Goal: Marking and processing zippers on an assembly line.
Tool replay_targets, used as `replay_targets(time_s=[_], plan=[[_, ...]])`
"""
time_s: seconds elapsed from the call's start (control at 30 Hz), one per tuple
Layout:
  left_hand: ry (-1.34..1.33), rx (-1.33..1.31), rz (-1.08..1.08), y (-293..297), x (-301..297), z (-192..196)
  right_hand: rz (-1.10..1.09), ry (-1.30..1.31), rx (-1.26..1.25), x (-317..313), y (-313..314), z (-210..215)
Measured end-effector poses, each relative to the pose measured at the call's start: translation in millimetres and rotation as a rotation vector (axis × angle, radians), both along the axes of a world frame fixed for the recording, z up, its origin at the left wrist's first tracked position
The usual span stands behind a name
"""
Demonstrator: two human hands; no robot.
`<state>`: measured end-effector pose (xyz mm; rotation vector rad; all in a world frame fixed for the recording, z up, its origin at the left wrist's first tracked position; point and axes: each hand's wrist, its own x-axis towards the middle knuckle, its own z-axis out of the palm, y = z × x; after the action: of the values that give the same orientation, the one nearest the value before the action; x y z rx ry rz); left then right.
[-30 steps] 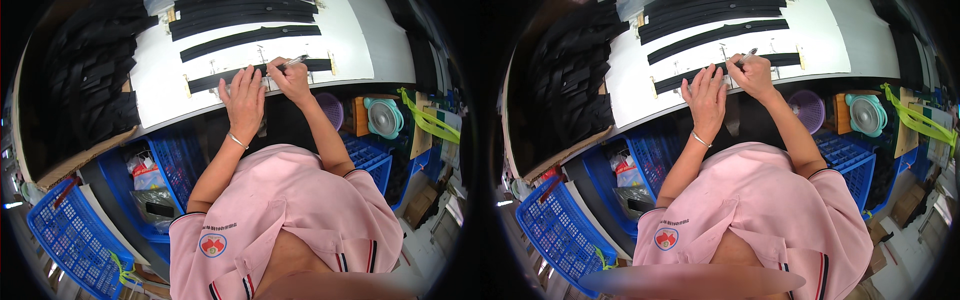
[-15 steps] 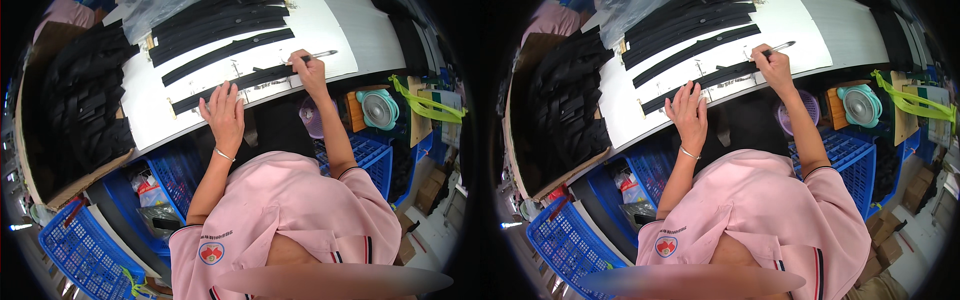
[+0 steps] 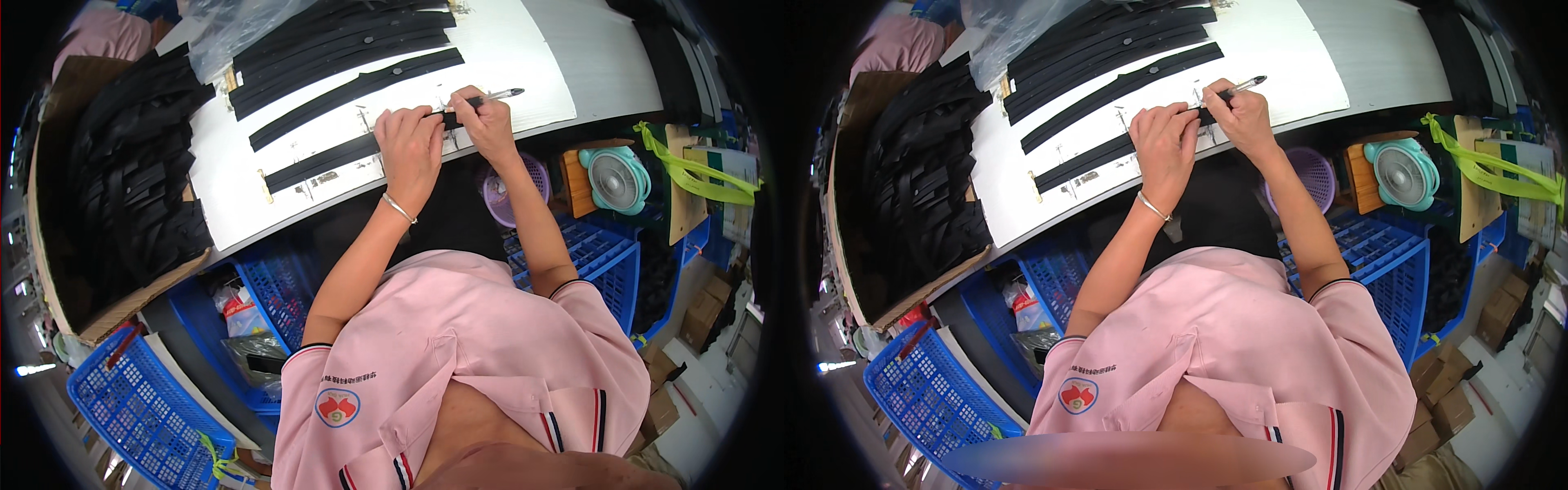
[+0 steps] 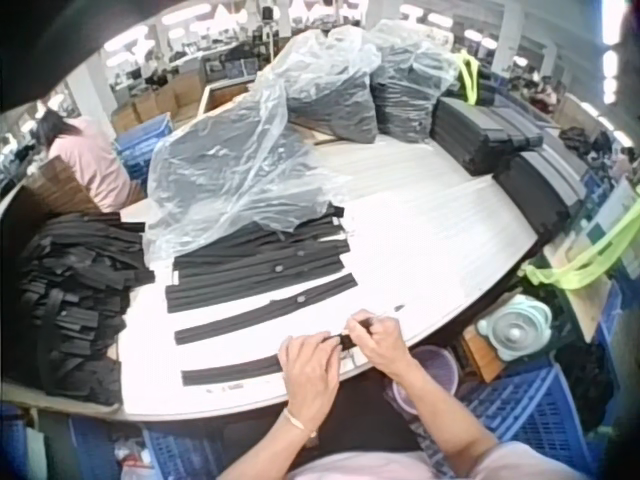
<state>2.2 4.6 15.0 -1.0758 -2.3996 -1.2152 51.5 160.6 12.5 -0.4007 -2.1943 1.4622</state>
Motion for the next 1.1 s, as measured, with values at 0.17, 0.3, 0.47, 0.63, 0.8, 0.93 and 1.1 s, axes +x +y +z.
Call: replay_targets(time_s=[0.17,0.3,0.47,0.63,0.8,0.93,1.1], plan=[[0.017,0.003,0.012,2,1,-4,0.005,-0.086,0.204,2,2,-3],[0.042,-0.005,0.021,3,2,-4,0.024,0.062,0.299,1,3,-7],[0.03,0.01,0.018,7,2,-5,0.099,0.079,0.115,6,10,-8],[0.056,0.019,0.05,3,-3,-6,0.129,0.016,0.223,0,10,-7],[0.033,-0.06,-0.013,-2,-2,-6,0.159,-0.092,0.235,3,15,-10],[-0.016,-0.042,0.0,8,2,-13,-0.007,0.012,-0.098,21,18,-18],[0.028,-0.046,-0.031,16,-53,-10,-0.135,0.043,-0.094,17,6,-24]])
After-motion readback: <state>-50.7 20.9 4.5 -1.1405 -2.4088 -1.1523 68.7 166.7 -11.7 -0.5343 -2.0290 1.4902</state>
